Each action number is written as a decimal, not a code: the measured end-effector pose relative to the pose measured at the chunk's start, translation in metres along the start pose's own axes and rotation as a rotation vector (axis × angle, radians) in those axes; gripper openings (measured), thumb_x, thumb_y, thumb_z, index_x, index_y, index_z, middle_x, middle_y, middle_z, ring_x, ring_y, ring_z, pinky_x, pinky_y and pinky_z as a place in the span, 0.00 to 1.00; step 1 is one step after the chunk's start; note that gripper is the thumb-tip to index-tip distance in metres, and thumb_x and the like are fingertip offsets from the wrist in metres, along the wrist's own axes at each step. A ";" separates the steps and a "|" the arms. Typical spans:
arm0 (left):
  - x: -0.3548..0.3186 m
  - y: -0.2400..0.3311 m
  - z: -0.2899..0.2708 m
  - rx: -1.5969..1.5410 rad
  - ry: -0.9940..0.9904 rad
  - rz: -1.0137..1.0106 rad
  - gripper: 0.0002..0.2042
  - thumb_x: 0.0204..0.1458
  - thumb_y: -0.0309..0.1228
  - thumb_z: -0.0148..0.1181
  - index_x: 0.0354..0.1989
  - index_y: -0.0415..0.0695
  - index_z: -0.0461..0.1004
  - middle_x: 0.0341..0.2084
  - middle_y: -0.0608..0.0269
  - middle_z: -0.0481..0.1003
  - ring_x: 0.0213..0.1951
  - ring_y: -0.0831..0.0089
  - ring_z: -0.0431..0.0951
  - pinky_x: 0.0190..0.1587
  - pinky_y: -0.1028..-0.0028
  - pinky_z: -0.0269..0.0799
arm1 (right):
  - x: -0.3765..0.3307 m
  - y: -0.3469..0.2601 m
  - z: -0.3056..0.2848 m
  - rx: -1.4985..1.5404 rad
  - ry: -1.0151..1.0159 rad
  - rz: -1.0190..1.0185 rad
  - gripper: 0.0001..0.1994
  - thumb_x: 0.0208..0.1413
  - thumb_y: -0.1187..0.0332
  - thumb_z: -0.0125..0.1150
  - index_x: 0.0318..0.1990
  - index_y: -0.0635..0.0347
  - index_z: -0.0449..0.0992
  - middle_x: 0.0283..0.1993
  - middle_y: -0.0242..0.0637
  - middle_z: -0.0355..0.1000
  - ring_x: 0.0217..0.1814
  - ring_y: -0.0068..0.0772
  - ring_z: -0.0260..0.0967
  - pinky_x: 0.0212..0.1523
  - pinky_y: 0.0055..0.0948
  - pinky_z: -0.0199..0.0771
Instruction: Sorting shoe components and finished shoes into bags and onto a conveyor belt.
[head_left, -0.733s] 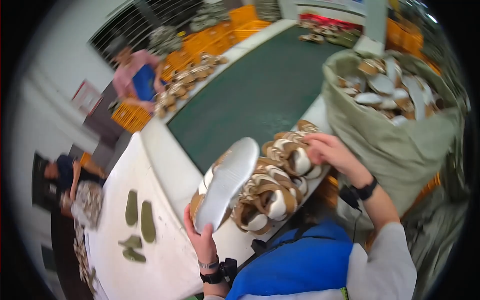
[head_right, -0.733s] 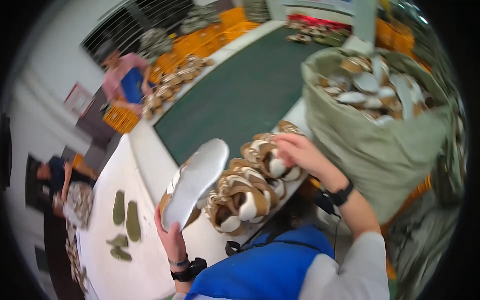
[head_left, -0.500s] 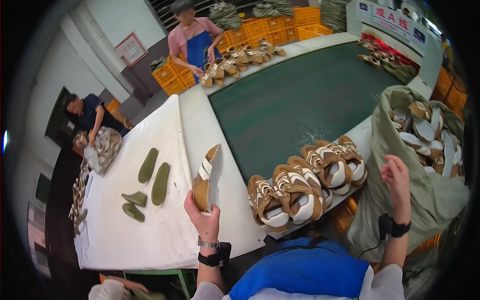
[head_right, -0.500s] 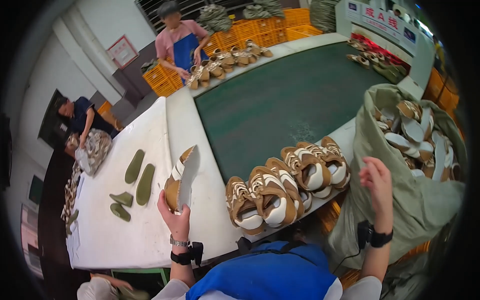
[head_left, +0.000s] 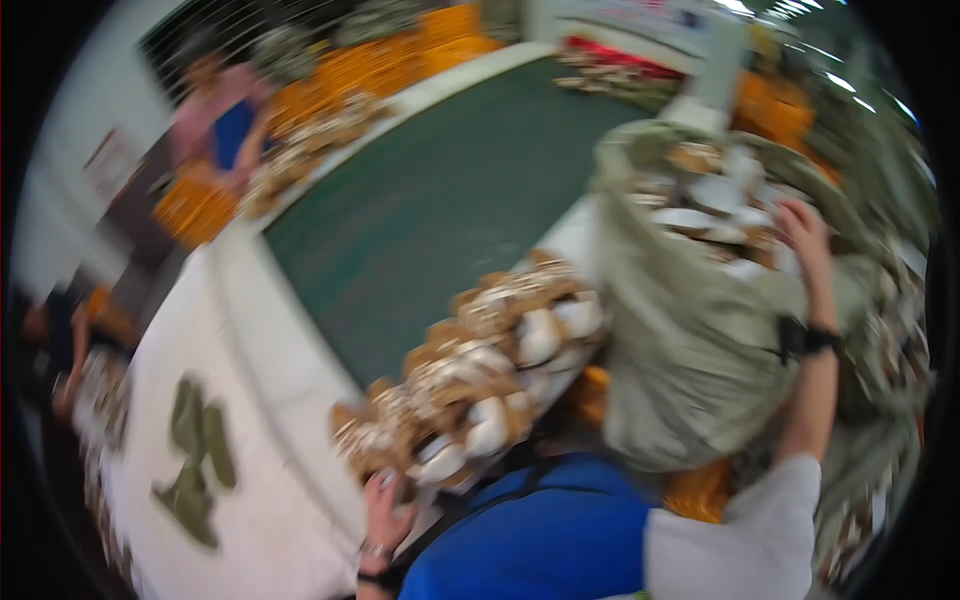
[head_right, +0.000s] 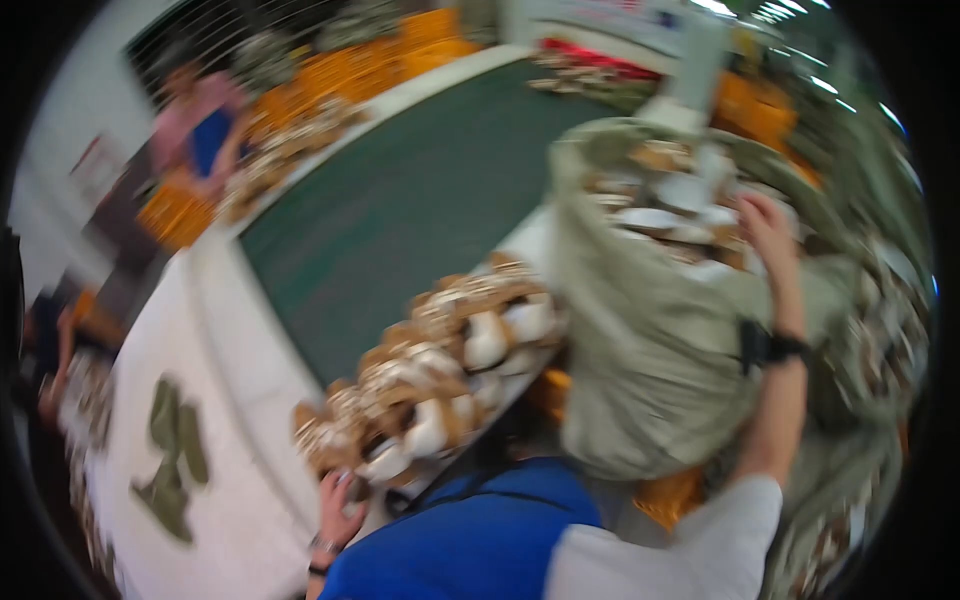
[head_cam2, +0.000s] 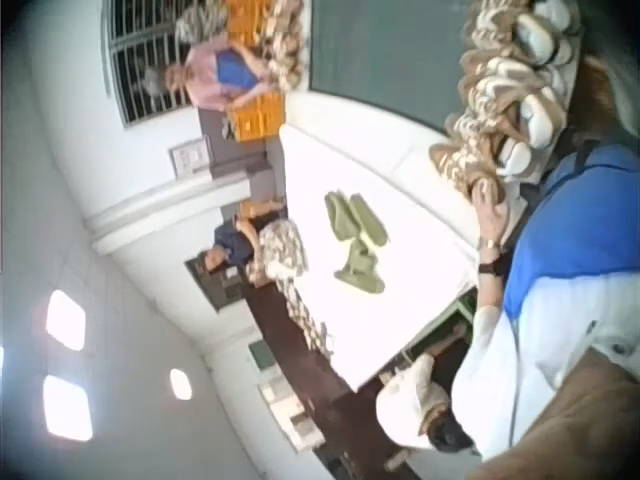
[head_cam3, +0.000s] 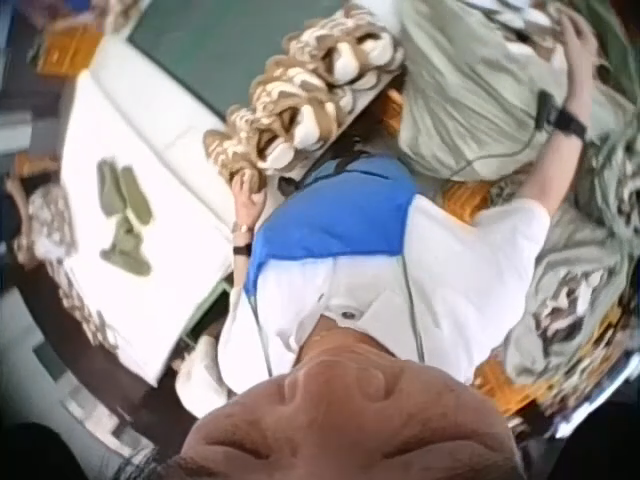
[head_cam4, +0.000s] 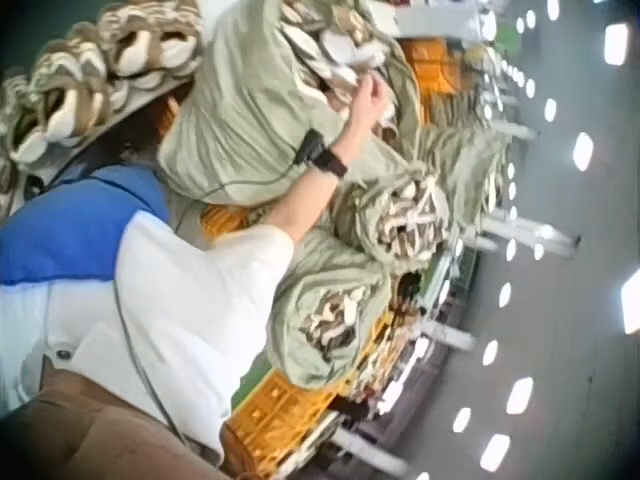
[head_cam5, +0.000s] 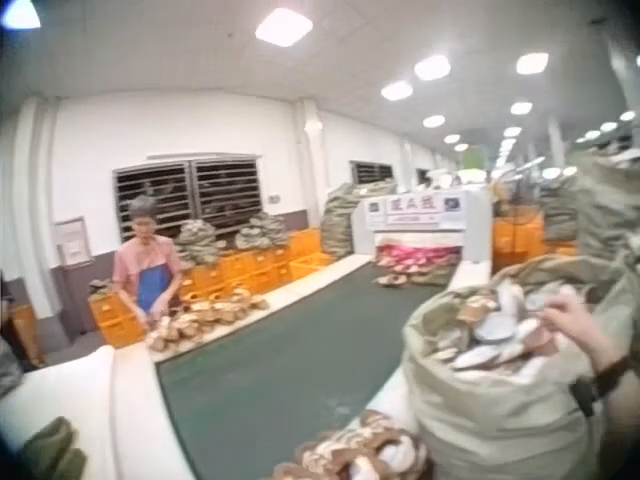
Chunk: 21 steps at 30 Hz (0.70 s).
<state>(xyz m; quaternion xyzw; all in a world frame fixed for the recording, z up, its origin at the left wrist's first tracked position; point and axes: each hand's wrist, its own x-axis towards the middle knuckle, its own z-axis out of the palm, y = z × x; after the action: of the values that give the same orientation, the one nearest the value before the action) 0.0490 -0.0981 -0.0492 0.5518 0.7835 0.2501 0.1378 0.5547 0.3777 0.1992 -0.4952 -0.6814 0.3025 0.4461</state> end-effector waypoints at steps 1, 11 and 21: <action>-0.004 -0.005 0.001 -0.046 -0.011 0.024 0.28 0.33 0.29 0.63 0.48 0.41 0.66 0.50 0.45 0.61 0.54 0.49 0.59 0.57 0.59 0.55 | 0.023 0.033 -0.030 -0.318 0.147 0.009 0.10 0.53 0.67 0.51 0.41 0.60 0.72 0.30 0.29 0.69 0.29 0.18 0.64 0.31 0.19 0.65; 0.015 0.021 -0.040 0.046 0.074 0.006 0.16 0.44 0.26 0.58 0.43 0.36 0.70 0.47 0.43 0.65 0.47 0.51 0.66 0.49 0.62 0.64 | -0.023 0.103 -0.062 -0.993 0.411 0.591 0.28 0.42 0.56 0.59 0.51 0.57 0.62 0.49 0.49 0.67 0.53 0.49 0.63 0.49 0.43 0.64; 0.069 0.069 -0.078 0.171 0.261 0.117 0.13 0.50 0.29 0.52 0.44 0.38 0.71 0.41 0.46 0.71 0.44 0.51 0.70 0.48 0.63 0.64 | 0.010 0.123 -0.056 -0.664 0.496 0.490 0.27 0.35 0.53 0.62 0.39 0.68 0.71 0.37 0.53 0.72 0.41 0.46 0.71 0.44 0.36 0.68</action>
<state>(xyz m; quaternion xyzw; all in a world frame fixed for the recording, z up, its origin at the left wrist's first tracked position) 0.0410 -0.0342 0.0579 0.5692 0.7796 0.2596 -0.0274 0.6541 0.4252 0.1210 -0.8140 -0.4776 0.0376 0.3286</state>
